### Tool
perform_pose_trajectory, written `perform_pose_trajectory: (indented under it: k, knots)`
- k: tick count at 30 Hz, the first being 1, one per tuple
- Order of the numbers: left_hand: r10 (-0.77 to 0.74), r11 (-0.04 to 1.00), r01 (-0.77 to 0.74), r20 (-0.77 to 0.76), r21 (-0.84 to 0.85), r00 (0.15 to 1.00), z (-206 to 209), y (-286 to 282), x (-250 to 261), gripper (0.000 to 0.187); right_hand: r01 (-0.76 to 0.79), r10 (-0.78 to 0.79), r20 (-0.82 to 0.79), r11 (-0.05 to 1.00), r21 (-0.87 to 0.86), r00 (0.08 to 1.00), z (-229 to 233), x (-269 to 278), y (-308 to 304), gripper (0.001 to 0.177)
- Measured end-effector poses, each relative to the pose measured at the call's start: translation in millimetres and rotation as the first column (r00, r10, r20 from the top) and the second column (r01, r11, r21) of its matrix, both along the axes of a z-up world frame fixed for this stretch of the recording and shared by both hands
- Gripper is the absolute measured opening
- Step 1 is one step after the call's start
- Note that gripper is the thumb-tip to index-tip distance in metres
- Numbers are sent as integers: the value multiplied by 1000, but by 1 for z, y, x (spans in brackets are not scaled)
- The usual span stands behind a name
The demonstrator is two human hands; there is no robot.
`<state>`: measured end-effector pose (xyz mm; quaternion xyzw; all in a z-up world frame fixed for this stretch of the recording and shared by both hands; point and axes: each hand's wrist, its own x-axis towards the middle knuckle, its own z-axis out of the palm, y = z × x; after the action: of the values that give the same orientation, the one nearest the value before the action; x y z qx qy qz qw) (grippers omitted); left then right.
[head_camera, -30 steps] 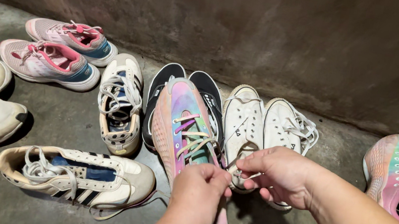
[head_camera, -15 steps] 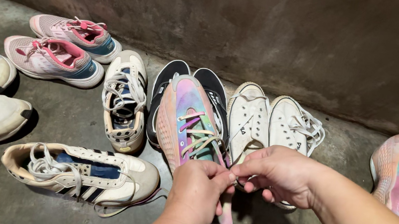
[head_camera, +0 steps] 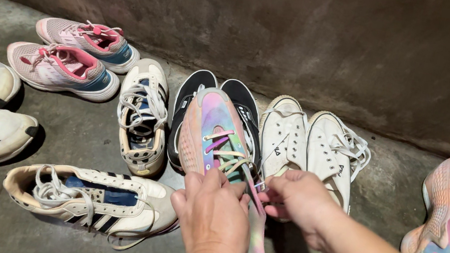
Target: The person laces a pastel-colored sneaker by threading the laces through the eyelets and tying a bow. The task is performed by hand with no tools, and the shoe remains in the person's hands throughout the clip.
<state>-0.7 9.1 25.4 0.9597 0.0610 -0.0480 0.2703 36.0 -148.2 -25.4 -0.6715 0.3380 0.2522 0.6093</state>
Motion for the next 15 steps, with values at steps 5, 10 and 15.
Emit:
perform_pose_trajectory:
  k: [5, 10, 15]
  knots:
    - [18, 1000, -18, -22, -22, 1000, 1, -4, 5, 24, 3, -1, 49, 1000, -27, 999, -4, -10, 12, 17]
    - [2, 1000, -4, -68, -24, 998, 1, -3, 10, 22, -50, 50, -19, 999, -19, 999, -2, -12, 14, 13]
    - [0, 1000, -1, -108, -4, 994, 1, -3, 15, 18, -62, 62, 20, 998, 3, 998, 2, -14, 16, 13]
